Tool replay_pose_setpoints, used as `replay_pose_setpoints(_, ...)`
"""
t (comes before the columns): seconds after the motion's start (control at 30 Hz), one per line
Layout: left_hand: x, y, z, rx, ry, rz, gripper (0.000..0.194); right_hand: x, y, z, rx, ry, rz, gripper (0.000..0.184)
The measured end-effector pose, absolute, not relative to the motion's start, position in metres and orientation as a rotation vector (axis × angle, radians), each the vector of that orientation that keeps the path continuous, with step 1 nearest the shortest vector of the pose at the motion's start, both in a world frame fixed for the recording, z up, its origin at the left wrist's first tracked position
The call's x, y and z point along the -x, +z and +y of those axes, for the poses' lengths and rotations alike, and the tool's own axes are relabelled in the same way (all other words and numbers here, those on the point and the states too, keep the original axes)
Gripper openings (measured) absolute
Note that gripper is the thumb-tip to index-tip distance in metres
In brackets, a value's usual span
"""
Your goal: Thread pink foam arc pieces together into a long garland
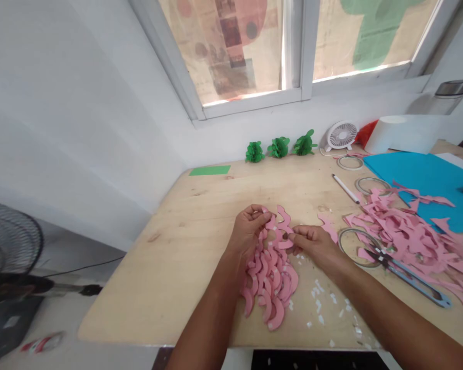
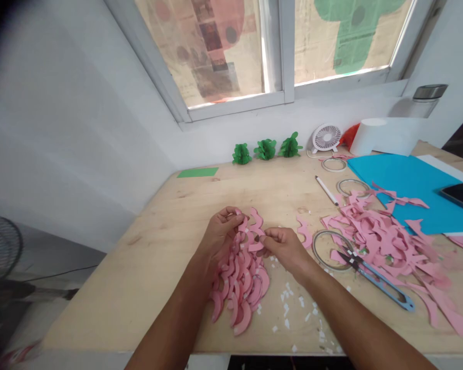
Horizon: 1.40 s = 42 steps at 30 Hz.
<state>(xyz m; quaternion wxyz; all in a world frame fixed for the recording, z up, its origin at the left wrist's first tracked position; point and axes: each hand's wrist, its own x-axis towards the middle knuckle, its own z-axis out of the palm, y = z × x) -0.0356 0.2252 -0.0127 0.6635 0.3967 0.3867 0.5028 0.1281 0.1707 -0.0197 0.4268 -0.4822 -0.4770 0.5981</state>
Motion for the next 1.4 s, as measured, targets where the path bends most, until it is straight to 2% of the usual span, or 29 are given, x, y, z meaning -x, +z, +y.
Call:
replay_pose_setpoints(0.27,0.051,-0.003,0.223,-0.873,1.017,0.732,0.026,-0.13,-0.025,0.173,1.225,1.491,-1.169,0.027)
replay_pose_setpoints(0.67,0.032,-0.001,0.211,-0.941,0.971,0.818,0.03,-0.128,-0.017,0.17,1.221,1.444,-1.293,0.025)
replay_pose_setpoints(0.97,0.028,-0.007,0.214,-1.031,1.083,0.93,0.03,-0.128,-0.026,0.171,1.176,1.416,-1.417,0.024)
replay_pose_setpoints(1.4,0.025,-0.013,0.214,-1.018,1.071,0.933,0.033,-0.126,-0.011,0.168,1.279,1.375,-1.457,0.034)
